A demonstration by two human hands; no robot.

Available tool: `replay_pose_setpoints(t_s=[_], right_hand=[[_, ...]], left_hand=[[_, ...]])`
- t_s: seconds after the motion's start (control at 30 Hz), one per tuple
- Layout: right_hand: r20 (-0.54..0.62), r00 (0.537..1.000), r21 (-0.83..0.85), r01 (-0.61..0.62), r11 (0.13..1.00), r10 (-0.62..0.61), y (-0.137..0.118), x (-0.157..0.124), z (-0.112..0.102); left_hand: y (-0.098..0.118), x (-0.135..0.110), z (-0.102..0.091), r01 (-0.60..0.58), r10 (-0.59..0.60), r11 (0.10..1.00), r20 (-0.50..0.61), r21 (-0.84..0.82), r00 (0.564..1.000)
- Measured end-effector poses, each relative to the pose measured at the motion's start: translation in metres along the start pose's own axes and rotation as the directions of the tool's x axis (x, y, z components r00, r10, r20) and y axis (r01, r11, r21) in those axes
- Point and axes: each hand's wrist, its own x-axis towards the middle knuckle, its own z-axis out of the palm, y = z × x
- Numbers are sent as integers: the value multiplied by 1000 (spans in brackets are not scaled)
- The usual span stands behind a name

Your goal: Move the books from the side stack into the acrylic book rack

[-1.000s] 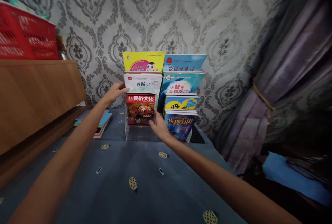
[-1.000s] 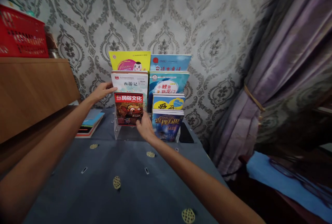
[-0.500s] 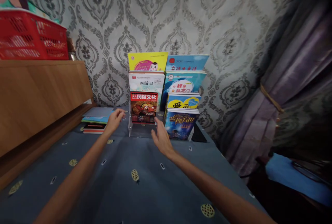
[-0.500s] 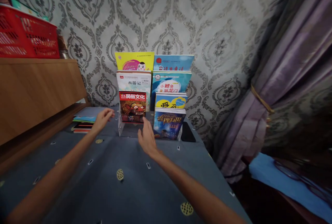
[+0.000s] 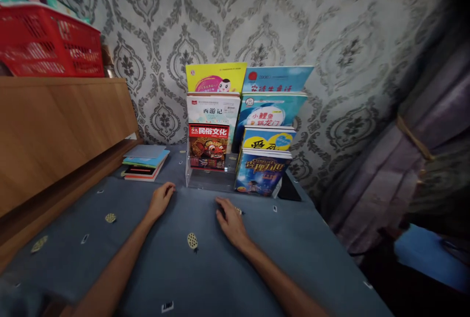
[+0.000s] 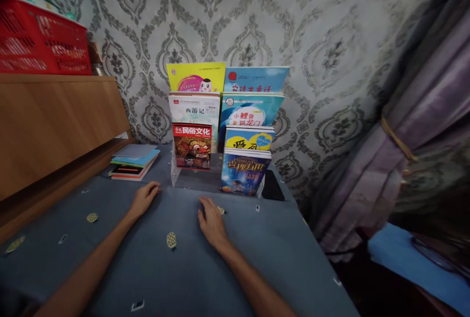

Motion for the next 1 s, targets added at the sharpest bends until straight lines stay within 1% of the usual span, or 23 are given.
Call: replay_pose_setpoints(t_s=[0.1,0.17,0.23,0.33,0.47,0.53,0.6,0.73,0.83,1.0], right_hand=[[-11,1000,-21,7,1000,-7,-3,-1,1],[-9,1000,-29,11,1000,-11,-4,-1,2],[-8,1000,-35,17,999,-18,-4,-2,3],[-9,1000,-44,25,999,-26,-4,-3,3],[-1,1000,-51,25,998,-25,-7,-3,1],[13,1000,-50,20,999,-19,-11,-2,-1],[25,1000,-44,17,999,-16,-14,-2,-3],[17,1000,-46,5,999,-5,-17,-2,-5],[14,1000,-50,7,999,-7,-17,-2,-5],[21,1000,-41,3,999,-2,-17,-1,-5]], left_hand=[[-3,0,0,-65,75,975,-37,210,997],[-6,4,-4,-58,85,948,-74,313,994],[-9,15,-13,-18,71,912,-113,410,991],[-13,41,-31,71,18,855,-167,513,986],[-19,86,-53,174,-57,777,-208,605,976],[-22,106,-57,201,-95,743,-196,639,976],[-27,123,-56,217,-135,723,-174,656,975],[-39,144,-50,263,-241,693,-128,671,962],[-46,151,-50,266,-294,680,-78,684,953],[-53,145,-59,203,-287,671,-3,713,958]])
